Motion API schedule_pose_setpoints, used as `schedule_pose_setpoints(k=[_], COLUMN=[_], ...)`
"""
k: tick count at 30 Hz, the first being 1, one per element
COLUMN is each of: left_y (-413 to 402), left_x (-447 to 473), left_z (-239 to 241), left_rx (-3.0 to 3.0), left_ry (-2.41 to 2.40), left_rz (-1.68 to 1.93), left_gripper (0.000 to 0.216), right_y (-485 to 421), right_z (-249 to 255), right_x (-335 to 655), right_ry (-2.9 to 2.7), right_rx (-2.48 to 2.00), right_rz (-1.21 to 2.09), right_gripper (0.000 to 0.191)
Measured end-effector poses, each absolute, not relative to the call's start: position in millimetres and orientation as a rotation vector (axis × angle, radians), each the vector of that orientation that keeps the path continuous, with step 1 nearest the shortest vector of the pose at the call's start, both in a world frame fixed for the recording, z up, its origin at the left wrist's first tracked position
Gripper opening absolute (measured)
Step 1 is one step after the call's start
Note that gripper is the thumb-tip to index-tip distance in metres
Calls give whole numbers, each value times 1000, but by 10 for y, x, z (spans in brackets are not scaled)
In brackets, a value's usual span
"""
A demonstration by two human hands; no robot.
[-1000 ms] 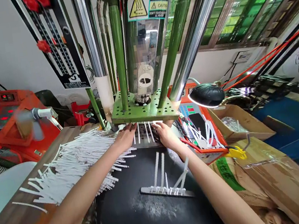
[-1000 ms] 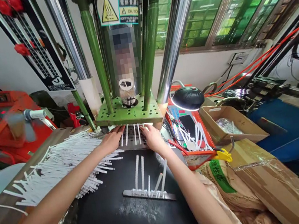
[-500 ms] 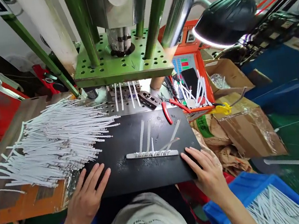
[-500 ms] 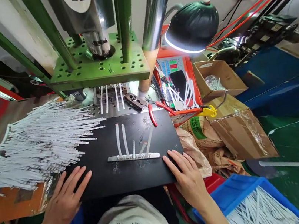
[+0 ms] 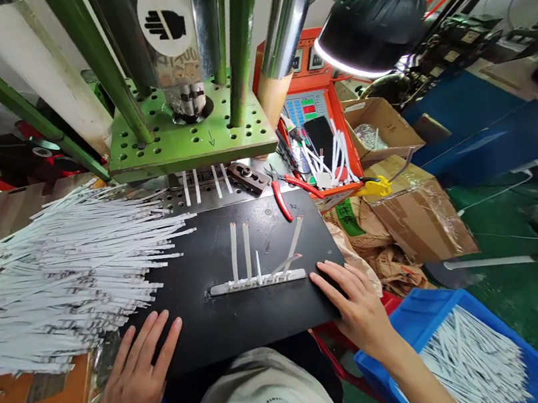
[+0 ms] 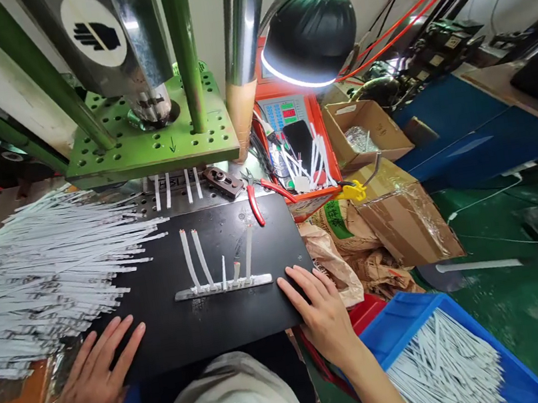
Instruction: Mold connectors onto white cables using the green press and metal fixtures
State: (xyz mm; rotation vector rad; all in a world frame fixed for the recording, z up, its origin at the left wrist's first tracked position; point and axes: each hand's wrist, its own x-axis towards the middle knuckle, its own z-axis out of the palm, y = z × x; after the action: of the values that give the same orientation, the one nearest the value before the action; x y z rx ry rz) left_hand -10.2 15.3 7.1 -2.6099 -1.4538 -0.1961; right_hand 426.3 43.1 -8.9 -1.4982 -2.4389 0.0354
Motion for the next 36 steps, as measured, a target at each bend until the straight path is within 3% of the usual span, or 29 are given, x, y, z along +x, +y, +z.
schedule_pose_setpoints(k=[9, 12, 18, 24, 27, 31, 36], left_y=[264, 495, 897, 802, 742, 695, 590], left_x=[60, 364, 880, 673, 626, 629, 500], left_z=[176, 214, 169, 217, 285, 339, 305], left_rx=[-2733, -2848, -2821, -2996, -3010, -2963, -2859], left_ry=[-1402, -1350, -1579, -1790, -1820, -1866, -1803], left_rz=[-245, -417, -585, -642, -648, -642, -800], left_gripper=[59, 69, 26, 20, 19, 21, 23], right_y=[437, 558, 1015, 1425, 1704, 1969, 1678], right_z=[110, 223, 296, 479, 398, 255, 161], right_x=[4255, 4088, 3756, 3621, 3238, 2937, 3843], right_ry=[-2447, -2338, -2198, -2467, -2279, -1873, -1535], right_rx=[-1465, -1335, -1224, -788, -931, -1337, -1817], right_rz=[194, 368, 535, 1105, 1299, 1131, 766], right_gripper=[67, 65, 21, 21, 26, 31, 32])
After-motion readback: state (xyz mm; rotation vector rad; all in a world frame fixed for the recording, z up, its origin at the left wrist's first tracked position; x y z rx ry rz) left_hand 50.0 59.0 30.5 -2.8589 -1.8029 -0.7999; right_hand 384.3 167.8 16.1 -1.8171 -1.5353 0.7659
